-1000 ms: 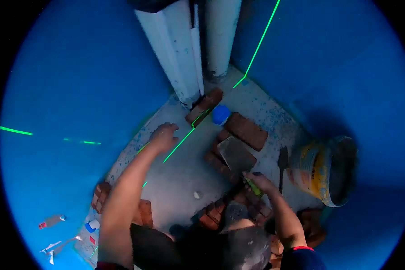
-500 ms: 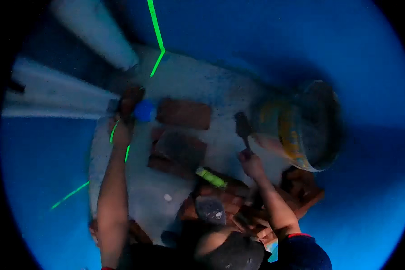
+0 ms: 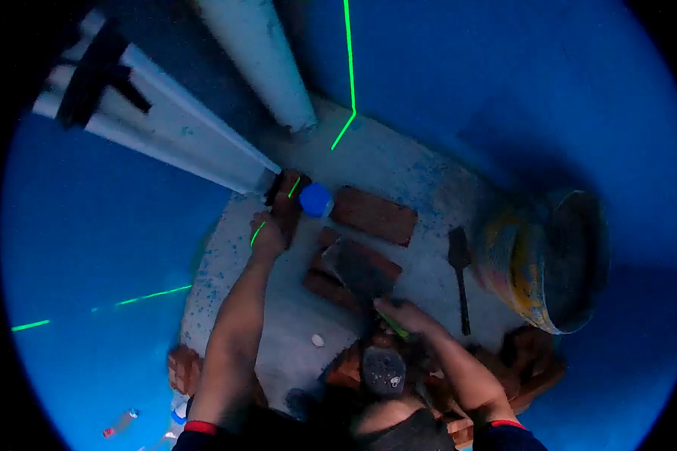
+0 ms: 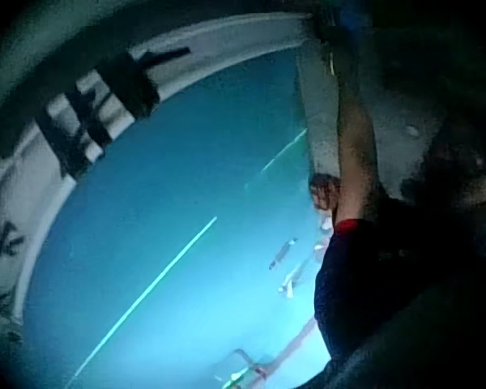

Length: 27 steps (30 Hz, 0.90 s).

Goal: The person lays bricks to build a short wall section, applying mortar to the bricks with a trowel and positioning them along a guide line.

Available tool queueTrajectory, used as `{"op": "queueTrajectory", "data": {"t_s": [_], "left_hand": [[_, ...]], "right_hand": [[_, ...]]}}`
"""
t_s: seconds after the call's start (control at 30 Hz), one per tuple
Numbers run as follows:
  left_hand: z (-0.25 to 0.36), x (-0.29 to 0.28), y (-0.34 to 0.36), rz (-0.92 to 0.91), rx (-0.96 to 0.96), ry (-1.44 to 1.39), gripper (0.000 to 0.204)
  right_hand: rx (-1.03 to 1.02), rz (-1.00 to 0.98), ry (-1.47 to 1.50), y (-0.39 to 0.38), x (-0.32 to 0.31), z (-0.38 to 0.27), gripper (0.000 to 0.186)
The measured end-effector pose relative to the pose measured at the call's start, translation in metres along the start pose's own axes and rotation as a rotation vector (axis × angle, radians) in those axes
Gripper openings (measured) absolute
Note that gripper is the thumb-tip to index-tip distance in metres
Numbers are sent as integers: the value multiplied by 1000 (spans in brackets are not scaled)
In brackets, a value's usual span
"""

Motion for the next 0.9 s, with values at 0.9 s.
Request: {"op": "queueTrajectory", "data": {"t_s": [0.9], "left_hand": [[-43, 97, -134, 113, -113, -626, 50]], "right_hand": [[313, 1257, -1295, -333, -179, 71, 20]]}}
Point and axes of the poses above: each hand's wrist, its own y-axis towards the middle knuckle, its own x-axis out of the palm, z = x × y, the point moved 5 cm from there along y, towards the middle knuckle, and after that the axes turned 2 degrees about z, right-handed, at the moved point
